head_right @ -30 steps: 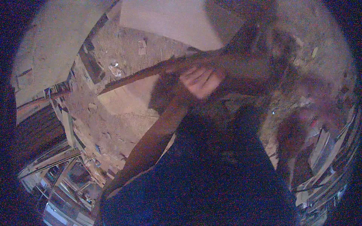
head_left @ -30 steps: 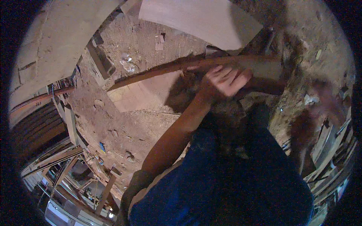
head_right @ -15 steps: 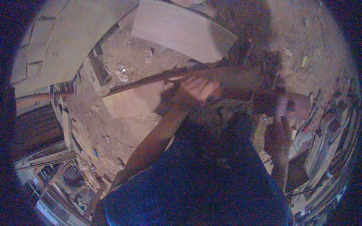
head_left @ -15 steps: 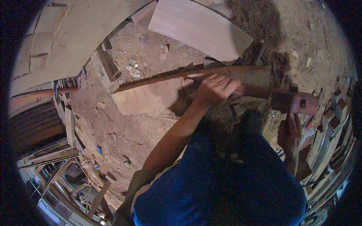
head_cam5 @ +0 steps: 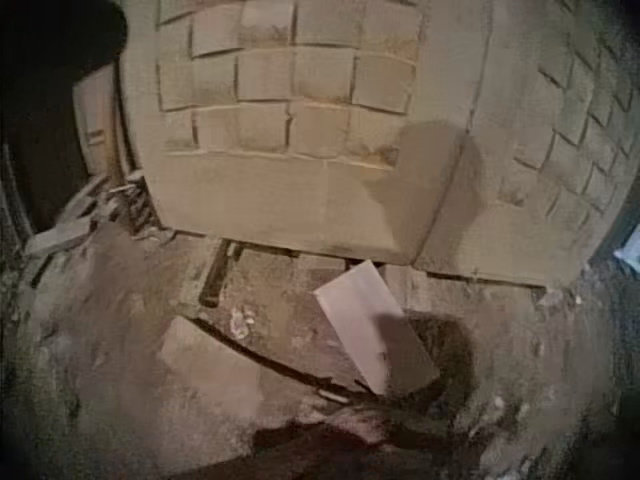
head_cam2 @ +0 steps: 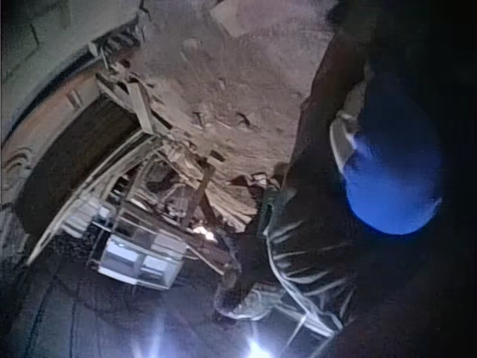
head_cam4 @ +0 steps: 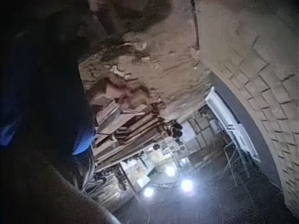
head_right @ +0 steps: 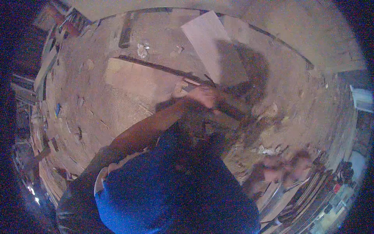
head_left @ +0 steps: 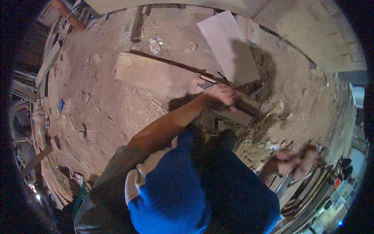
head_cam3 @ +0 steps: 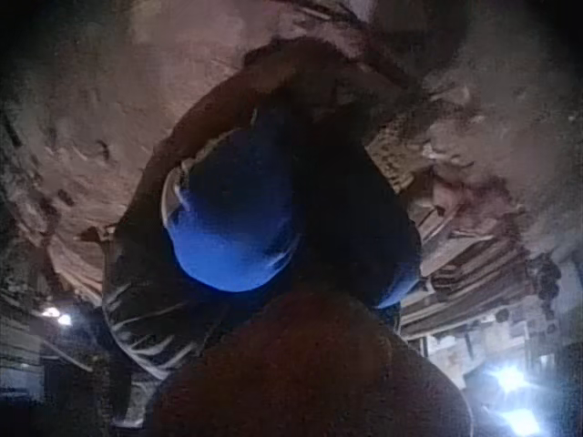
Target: The person uses a chisel and a wooden mallet to carve a groove into a wooden board while sitting on the floor.
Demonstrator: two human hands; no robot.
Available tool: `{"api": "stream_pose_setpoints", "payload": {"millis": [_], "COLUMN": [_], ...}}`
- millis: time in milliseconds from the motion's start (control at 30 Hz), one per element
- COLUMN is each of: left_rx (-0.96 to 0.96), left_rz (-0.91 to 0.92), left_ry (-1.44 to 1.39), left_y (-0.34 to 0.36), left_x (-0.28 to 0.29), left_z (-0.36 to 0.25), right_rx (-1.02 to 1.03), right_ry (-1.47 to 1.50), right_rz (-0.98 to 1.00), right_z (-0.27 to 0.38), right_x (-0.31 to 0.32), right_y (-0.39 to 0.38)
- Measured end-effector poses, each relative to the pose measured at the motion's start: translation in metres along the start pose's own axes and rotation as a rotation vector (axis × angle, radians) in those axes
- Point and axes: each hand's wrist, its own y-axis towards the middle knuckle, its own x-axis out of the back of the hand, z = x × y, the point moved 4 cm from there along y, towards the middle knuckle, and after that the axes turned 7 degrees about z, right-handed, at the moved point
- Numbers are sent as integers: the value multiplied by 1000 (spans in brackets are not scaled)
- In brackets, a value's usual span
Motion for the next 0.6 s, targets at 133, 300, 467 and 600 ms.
{"api": "stream_pose_setpoints", "payload": {"millis": [133,300,467,600], "left_rx": [-71,-47,-51,-30], "left_rz": [3,129,59,172], "left_ry": [37,87,-86,-9], "left_y": [-14,-7,1,-10], "left_x": [-1,-10,-13,-12], "left_z": [-2,1,4,2], "right_rx": [260,-293,366,-528], "right_ry": [-1069,128,-1227,-403], "right_rz": [627,403,816,253], "right_z": [-42,-105,-61,18], "right_x": [-60,27,11,-50], "right_y": [-72,-11,1,-11]}}
